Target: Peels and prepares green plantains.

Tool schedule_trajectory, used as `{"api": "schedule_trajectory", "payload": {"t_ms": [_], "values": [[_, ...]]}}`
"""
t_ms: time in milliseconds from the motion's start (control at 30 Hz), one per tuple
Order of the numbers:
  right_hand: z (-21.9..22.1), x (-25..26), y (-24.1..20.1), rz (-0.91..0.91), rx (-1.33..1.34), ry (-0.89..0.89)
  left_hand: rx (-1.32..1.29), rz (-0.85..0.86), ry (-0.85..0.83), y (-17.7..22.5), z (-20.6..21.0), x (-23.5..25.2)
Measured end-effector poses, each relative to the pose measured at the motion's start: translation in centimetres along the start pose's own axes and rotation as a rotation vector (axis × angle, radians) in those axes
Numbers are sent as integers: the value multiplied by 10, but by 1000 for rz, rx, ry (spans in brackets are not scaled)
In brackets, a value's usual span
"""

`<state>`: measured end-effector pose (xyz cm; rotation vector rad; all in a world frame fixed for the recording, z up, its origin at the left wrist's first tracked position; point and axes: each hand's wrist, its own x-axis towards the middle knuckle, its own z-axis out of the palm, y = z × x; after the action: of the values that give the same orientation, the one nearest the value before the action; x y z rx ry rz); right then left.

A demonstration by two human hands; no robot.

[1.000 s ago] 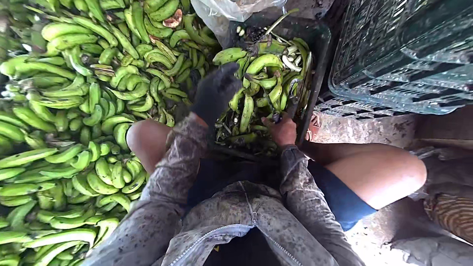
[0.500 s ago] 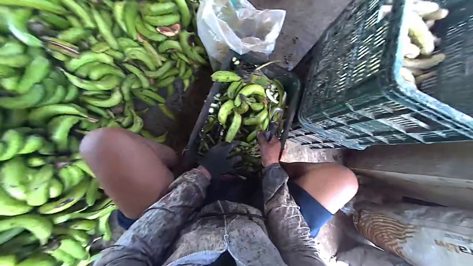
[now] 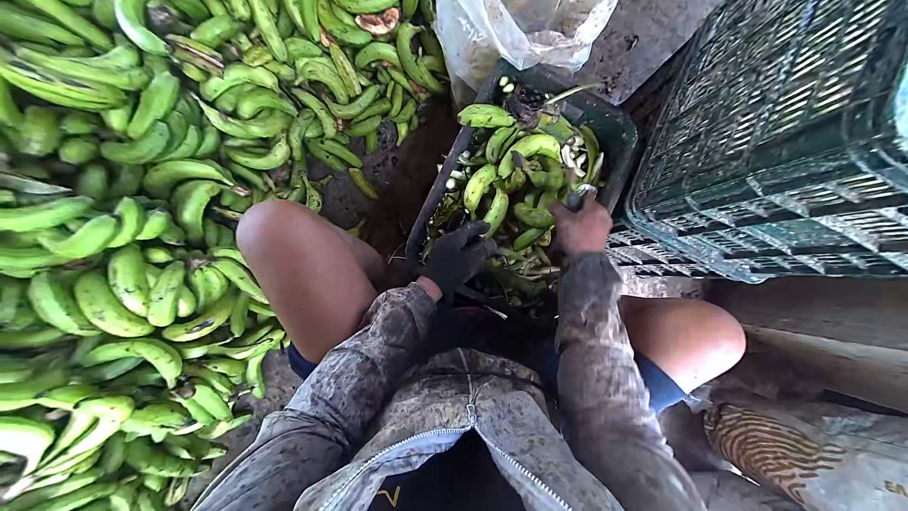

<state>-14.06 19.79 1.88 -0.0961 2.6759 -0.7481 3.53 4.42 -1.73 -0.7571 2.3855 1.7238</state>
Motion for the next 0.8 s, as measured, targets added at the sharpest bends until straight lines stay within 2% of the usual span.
{"api": "schedule_trajectory", "payload": {"t_ms": [100, 133, 233, 300, 367, 433, 500, 567, 633, 800], "values": [[-4, -53, 22, -53, 203, 234, -459, -207, 38, -2, 2, 1], [3, -64, 30, -90, 321, 294, -637, -229, 24, -4, 6, 1], [31, -87, 39, -213, 690, 256, -1059, -64, -154, -10, 20, 2], [49, -98, 35, -266, 673, 129, -1182, 13, -134, -1, 25, 2], [58, -102, 27, -250, 484, 6, -1208, 13, 100, 3, 23, 6], [60, -104, 19, -233, 289, -104, -1118, 58, 389, -1, 11, 8], [62, -104, 16, -219, 141, -227, -982, 138, 574, -1, -3, 8], [68, -105, 19, -229, 81, -348, -896, 203, 634, 0, -6, 6], [75, -103, 19, -250, 73, -407, -835, 280, 610, 2, 0, 2], [73, -91, 11, -201, -18, -414, -786, 439, 510, 3, 19, -3]]}}
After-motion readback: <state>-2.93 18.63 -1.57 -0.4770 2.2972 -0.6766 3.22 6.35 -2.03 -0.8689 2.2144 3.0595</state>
